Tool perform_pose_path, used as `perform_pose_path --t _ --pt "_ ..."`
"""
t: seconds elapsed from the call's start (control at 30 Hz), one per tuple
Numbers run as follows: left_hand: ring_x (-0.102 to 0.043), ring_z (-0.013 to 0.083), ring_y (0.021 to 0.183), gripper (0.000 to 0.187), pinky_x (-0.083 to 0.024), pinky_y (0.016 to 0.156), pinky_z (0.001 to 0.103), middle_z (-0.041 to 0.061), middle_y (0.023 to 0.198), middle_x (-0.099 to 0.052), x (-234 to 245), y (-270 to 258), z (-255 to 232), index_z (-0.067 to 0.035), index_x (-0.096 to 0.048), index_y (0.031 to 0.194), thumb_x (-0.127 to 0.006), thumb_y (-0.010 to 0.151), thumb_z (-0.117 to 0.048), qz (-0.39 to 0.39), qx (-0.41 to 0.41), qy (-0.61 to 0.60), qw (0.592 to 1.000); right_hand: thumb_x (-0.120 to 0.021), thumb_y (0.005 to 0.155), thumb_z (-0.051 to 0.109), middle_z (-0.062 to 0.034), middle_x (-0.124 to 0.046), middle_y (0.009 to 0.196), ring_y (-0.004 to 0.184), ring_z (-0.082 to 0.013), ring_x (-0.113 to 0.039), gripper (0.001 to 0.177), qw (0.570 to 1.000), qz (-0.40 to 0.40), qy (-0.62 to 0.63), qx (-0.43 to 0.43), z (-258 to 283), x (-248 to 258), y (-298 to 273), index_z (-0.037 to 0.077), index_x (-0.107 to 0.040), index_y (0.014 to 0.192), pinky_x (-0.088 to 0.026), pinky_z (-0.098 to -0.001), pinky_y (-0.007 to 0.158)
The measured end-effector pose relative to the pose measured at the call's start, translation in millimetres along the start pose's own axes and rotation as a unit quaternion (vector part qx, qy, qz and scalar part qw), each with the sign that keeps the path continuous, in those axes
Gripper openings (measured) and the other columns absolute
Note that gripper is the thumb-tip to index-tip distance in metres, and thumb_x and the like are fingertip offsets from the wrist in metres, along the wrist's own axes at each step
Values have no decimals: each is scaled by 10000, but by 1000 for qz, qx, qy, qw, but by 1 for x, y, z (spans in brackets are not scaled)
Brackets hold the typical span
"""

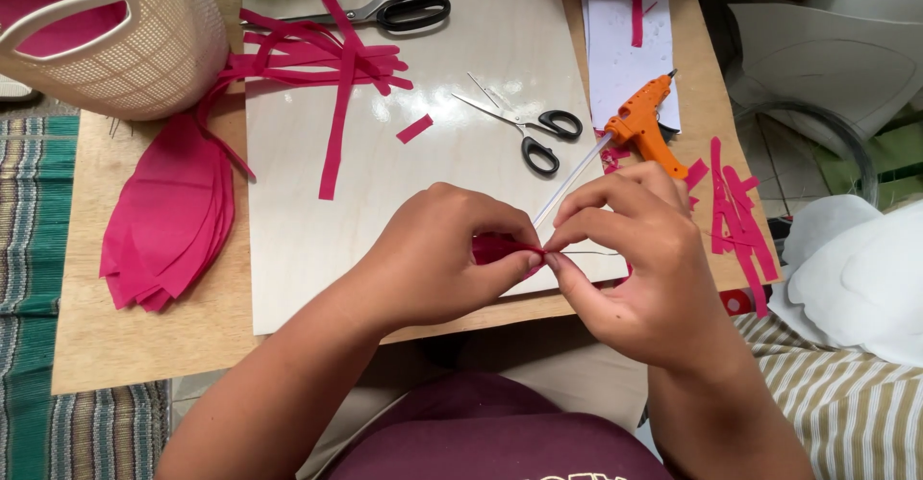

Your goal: Assembling decorative fabric leaves by gluing a wire stem to leaf-shaped fabric pieces and trimming the edges.

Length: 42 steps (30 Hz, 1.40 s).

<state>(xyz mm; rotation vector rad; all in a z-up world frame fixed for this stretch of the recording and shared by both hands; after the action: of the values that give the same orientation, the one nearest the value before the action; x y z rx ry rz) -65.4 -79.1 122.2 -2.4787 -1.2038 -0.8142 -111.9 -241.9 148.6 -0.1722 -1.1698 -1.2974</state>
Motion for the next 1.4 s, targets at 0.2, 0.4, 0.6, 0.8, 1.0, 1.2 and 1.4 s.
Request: perform_pose_path --t 0.2,0.4,0.6,0.8,1.0,1.2,1.4 --pt "-497 68 536 135 -413 569 245 -81 578 -662 1 0 -4 -196 -782 761 -688 858 -202 10 -33 -76 997 -714 842 38 -68 -634 901 856 -187 -620 46 981 16 167 -100 -7 -3 -3 72 -693 820 -503 -298 818" --pt "-760 198 822 235 -535 767 377 28 974 -819 13 -5 -2 -113 -789 1032 -725 857 -257 -122 -109 55 985 -715 886 39 -91 -650 900 894 -208 -636 66 972 -16 195 -127 -23 -11 -6 43 -669 839 -510 -324 866" --pt "-510 236 939 402 -463 861 324 92 1031 -451 27 -65 9 -78 -477 1096 -663 885 -365 -584 -239 32 776 -659 888 -13 -48 -590 880 853 -155 -527 57 806 -228 488 -247 -75 -48 -37 30 -669 925 -442 -250 805" --pt "-588 321 1377 675 -615 1090 413 112 1512 -512 -25 -36 36 -91 -402 1512 -740 1005 -382 -405 -224 -60 884 -681 910 -23 -95 -608 805 777 -207 -563 109 670 -250 631 -303 -65 -91 -51 35 -689 1003 -456 -316 836" --pt "-736 131 972 256 -564 914 268 32 1154 -785 -5 -28 26 -129 -719 1243 -688 990 -157 -360 -96 -113 921 -720 929 85 -102 -745 978 911 -161 -712 169 846 -73 464 -253 -45 -87 -36 1 -707 1076 -596 -288 877" --pt "-730 200 1151 221 -611 1019 274 136 1187 -755 8 -26 37 -18 -713 1196 -639 989 -5 -341 -76 -284 893 -676 954 217 -35 -695 1126 989 -222 -583 324 983 27 -20 -183 -88 -56 16 128 -706 1264 -475 -396 885" --pt "-675 145 1059 333 -602 911 236 106 1188 -716 25 -29 32 -20 -672 1266 -713 935 -35 -347 -56 -311 883 -700 939 225 -21 -653 1135 982 -188 -628 263 917 194 -94 -335 -133 -80 38 122 -701 1182 -503 -342 887"
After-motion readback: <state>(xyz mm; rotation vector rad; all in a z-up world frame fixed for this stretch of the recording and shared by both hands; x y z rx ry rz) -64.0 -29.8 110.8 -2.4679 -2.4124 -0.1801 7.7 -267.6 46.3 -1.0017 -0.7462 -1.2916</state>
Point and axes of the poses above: each hand's wrist, its own y-axis towards the middle knuckle, its own x-axis out of the back of the hand, z = x × y, the point moved 4 cm from there along y, towards the middle knuckle
